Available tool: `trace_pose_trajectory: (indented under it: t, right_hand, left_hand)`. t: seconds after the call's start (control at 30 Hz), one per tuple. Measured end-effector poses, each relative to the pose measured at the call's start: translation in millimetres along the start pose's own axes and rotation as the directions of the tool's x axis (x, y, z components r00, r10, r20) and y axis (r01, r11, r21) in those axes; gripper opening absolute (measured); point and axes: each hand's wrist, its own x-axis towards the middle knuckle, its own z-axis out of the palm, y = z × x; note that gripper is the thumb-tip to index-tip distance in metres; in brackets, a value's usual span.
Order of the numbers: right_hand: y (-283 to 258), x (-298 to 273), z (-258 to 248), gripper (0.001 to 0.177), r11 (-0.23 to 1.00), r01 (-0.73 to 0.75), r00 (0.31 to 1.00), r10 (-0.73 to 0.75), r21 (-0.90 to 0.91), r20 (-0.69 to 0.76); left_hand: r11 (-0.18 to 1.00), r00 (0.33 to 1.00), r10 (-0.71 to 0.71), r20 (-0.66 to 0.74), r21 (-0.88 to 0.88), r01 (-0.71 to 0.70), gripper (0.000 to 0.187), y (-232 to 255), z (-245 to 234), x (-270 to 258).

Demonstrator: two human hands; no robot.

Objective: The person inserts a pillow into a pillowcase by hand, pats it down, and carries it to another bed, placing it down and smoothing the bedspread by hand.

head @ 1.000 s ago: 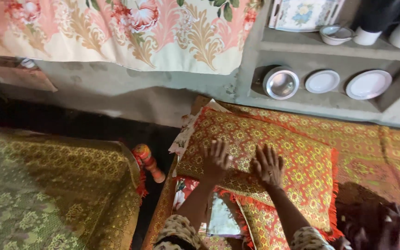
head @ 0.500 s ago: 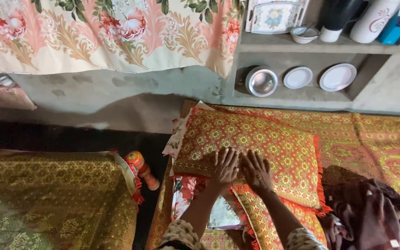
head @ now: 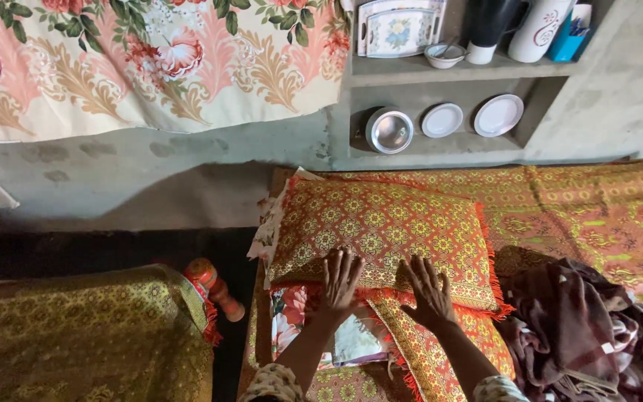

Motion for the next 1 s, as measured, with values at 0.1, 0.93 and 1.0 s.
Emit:
trace_pose_trajectory:
  t: [0.1, 0.93, 1.0]
  right_hand:
    - [3, 10, 26, 0.125, 0.998, -0.030, 0.997, 0.026, -0.049, -0.067]
    - [93, 137, -39, 0.043, 0.989, -0.138, 0.911, 0.108, -0.048, -0.398]
    - [97, 158, -81, 0.022, 0.986, -0.099, 0.908, 0.035, -0.132, -0.418]
  left_hand:
    - [0.889, 0.783, 0.078, -0.617, 0.398, 0.225, 0.117, -25, 101, 28]
    - [0.960, 0.686, 0.206, -0.698, 0.008, -0.280, 0.047, -105, 73, 176]
    - [0.992, 0.964, -0.012, -0.267, -0.123, -0.022, 0.020, -121, 60, 209]
